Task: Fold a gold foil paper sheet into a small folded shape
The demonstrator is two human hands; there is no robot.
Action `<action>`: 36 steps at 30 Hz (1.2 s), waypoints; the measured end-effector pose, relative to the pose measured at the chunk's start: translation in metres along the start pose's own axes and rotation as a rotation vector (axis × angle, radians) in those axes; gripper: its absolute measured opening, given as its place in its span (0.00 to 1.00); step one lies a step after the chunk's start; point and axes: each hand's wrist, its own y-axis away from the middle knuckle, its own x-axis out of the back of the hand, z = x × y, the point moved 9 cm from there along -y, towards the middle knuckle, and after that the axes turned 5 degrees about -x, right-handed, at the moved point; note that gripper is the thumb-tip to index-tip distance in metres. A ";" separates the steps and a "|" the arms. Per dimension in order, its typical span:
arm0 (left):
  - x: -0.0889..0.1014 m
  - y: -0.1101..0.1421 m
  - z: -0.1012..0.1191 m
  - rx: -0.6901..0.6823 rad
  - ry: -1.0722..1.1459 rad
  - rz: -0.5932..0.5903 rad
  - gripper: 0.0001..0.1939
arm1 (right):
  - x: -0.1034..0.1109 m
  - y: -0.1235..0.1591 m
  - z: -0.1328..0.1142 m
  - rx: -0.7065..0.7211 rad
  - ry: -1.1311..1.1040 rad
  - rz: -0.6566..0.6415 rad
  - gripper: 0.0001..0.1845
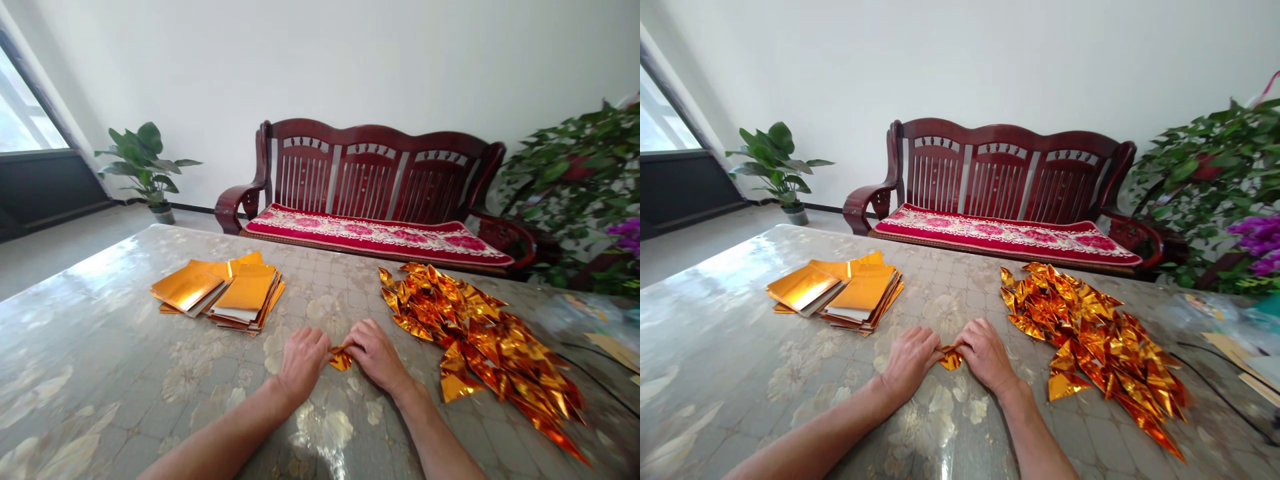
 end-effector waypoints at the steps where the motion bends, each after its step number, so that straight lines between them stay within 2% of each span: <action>1: -0.001 0.001 0.003 -0.023 -0.031 0.001 0.12 | 0.000 0.001 -0.001 0.015 0.018 0.009 0.07; 9: -0.003 0.013 0.023 -0.200 -0.169 -0.021 0.01 | 0.000 0.006 -0.006 0.077 0.151 0.056 0.06; 18: -0.002 0.030 0.034 -0.309 -0.187 -0.036 0.02 | 0.001 0.013 -0.002 0.120 0.035 0.034 0.09; 23: -0.001 0.037 0.033 -0.324 -0.163 -0.002 0.05 | 0.005 0.012 0.009 0.045 -0.004 0.045 0.09; 26: 0.002 0.034 0.028 -0.272 -0.097 -0.006 0.07 | 0.005 0.010 0.015 -0.023 0.011 0.049 0.09; 30: 0.002 0.019 0.015 -0.115 0.007 -0.070 0.12 | 0.001 0.007 0.016 -0.060 0.011 -0.003 0.04; 36: -0.003 0.001 -0.005 0.148 0.160 -0.187 0.08 | -0.001 0.006 0.014 -0.071 0.015 -0.065 0.04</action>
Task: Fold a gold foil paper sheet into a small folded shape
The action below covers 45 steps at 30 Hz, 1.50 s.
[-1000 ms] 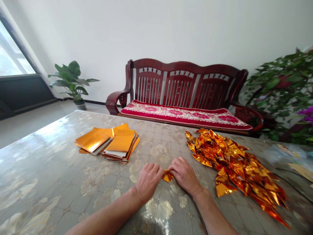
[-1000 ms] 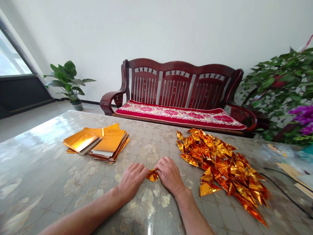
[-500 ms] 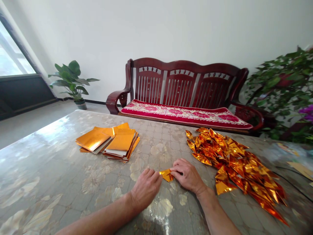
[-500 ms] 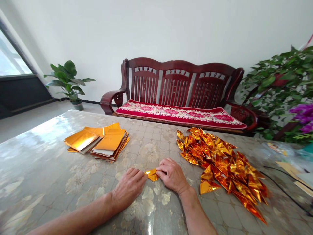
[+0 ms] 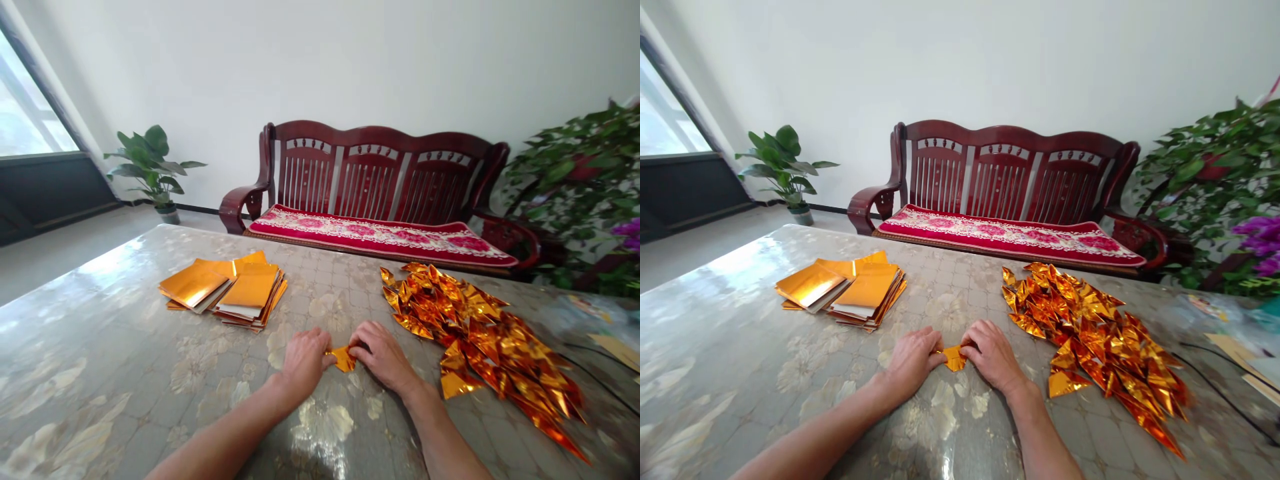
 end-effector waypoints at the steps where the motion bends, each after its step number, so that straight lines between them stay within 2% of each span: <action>1: 0.000 -0.001 -0.002 0.029 0.025 -0.014 0.10 | 0.000 0.000 0.000 0.001 0.000 -0.004 0.04; 3: 0.001 -0.003 -0.004 0.057 0.038 -0.040 0.13 | 0.001 0.000 -0.001 0.002 -0.004 -0.007 0.04; 7: 0.000 -0.004 -0.002 0.049 -0.003 -0.109 0.12 | 0.001 0.001 -0.001 0.006 -0.013 -0.026 0.03; 11: -0.001 -0.002 -0.001 0.056 0.021 -0.118 0.11 | 0.001 0.002 -0.001 0.015 -0.016 -0.041 0.03; 18: 0.001 0.006 0.005 0.041 0.080 -0.046 0.02 | 0.004 0.004 0.000 0.000 -0.065 -0.024 0.06; 24: -0.001 0.007 0.001 -0.043 0.232 -0.008 0.02 | 0.002 0.005 0.000 0.009 -0.066 -0.044 0.09; 27: 0.000 0.006 -0.002 -0.113 0.325 0.038 0.03 | 0.002 0.005 -0.003 0.002 -0.063 -0.063 0.06; 32: 0.014 0.003 -0.004 -0.248 0.553 0.134 0.06 | 0.001 0.005 -0.003 -0.050 -0.188 -0.066 0.07; 35: 0.024 0.002 -0.010 -0.275 0.635 0.213 0.06 | -0.004 0.004 0.000 -0.093 -0.276 -0.061 0.08; 38: 0.028 0.000 -0.024 -0.210 0.712 0.314 0.05 | -0.001 0.004 -0.011 -0.021 -0.302 0.008 0.07; 41: 0.026 -0.002 -0.041 -0.122 0.897 0.435 0.09 | 0.015 0.006 -0.027 0.068 -0.226 0.182 0.09; 45: 0.015 0.002 -0.059 0.107 1.006 0.606 0.14 | 0.032 0.014 -0.046 0.129 -0.019 0.405 0.12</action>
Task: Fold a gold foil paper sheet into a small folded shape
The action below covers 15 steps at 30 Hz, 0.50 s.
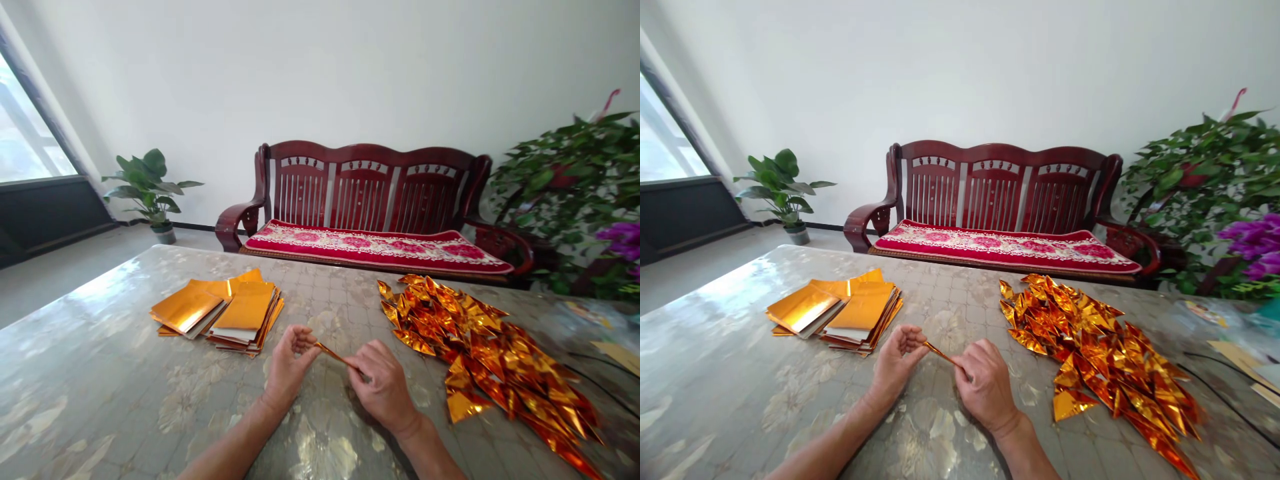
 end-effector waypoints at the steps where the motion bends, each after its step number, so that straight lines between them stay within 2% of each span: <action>1: 0.000 0.003 -0.004 0.039 -0.001 0.034 0.13 | 0.002 0.000 -0.004 0.021 0.042 0.037 0.13; 3: -0.011 0.011 -0.010 0.129 0.042 -0.008 0.11 | 0.005 0.002 -0.011 0.058 0.106 0.099 0.15; 6: -0.020 0.021 -0.018 0.278 0.174 -0.028 0.15 | 0.006 0.003 -0.017 0.086 0.181 0.164 0.16; 9: -0.015 0.025 -0.021 0.332 0.197 0.043 0.19 | 0.006 0.003 -0.019 0.084 0.249 0.187 0.18; 12: -0.024 0.029 -0.024 0.379 0.180 -0.045 0.16 | 0.003 0.003 -0.023 0.092 0.293 0.178 0.21; 15: -0.035 0.029 -0.022 0.340 0.177 -0.119 0.15 | -0.002 0.004 -0.030 0.125 0.308 0.164 0.21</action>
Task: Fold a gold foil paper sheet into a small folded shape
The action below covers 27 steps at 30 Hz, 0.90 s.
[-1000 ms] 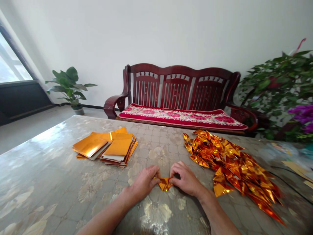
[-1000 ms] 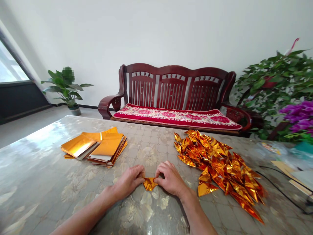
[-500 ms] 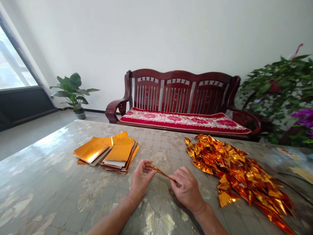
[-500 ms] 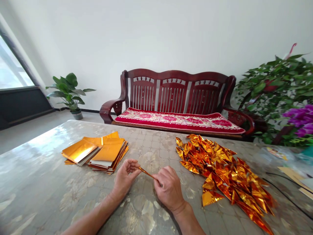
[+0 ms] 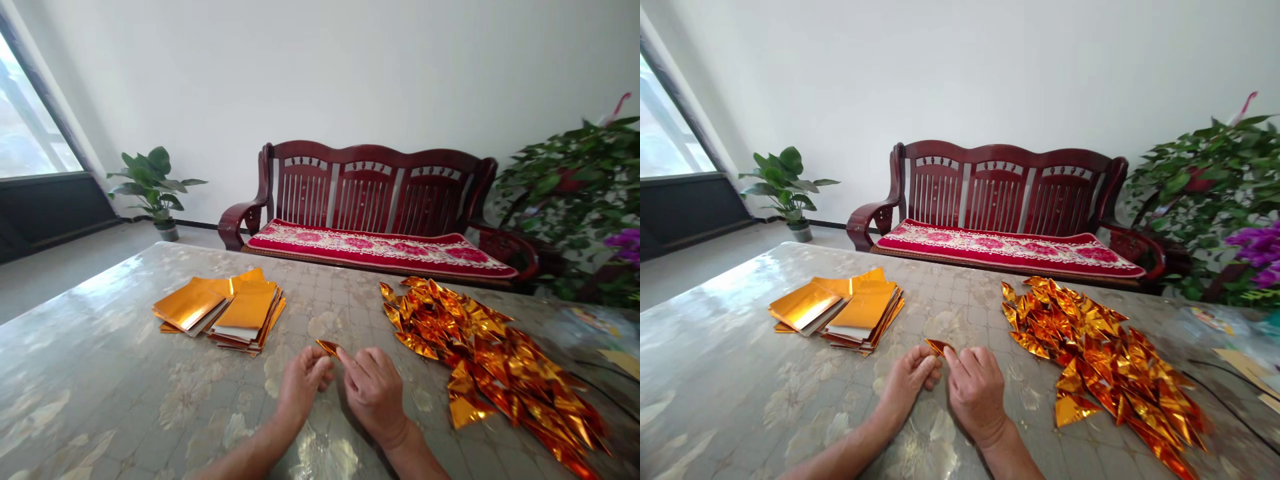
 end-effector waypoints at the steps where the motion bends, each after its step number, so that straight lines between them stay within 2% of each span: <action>1: -0.002 -0.001 0.002 -0.022 0.000 -0.005 0.15 | -0.001 0.000 -0.003 0.015 0.007 -0.001 0.21; 7: -0.002 -0.007 0.013 -0.071 -0.038 0.016 0.15 | -0.008 0.002 -0.015 0.051 0.065 -0.043 0.17; 12: 0.005 -0.011 0.031 -0.173 -0.317 0.045 0.14 | -0.013 0.004 -0.023 0.059 0.064 -0.071 0.15; 14: 0.008 -0.012 0.037 -0.221 -0.432 0.047 0.15 | -0.014 0.004 -0.025 0.060 0.019 -0.088 0.13; 17: 0.012 -0.014 0.038 -0.246 -0.549 0.040 0.15 | -0.013 0.002 -0.022 0.023 -0.172 -0.123 0.13; 19: 0.013 -0.015 0.037 -0.237 -0.608 0.015 0.16 | -0.011 0.001 -0.010 -0.064 -0.327 -0.099 0.13; 22: 0.010 -0.013 0.034 -0.220 -0.676 -0.053 0.16 | -0.014 0.003 0.023 -0.304 -0.492 -0.027 0.14; 25: 0.000 -0.009 0.032 -0.212 -0.724 -0.152 0.17 | -0.036 0.011 0.050 -0.576 -0.716 -0.069 0.22; 27: -0.007 -0.006 0.031 -0.219 -0.753 -0.209 0.17 | -0.053 0.017 0.057 -0.716 -0.879 -0.146 0.25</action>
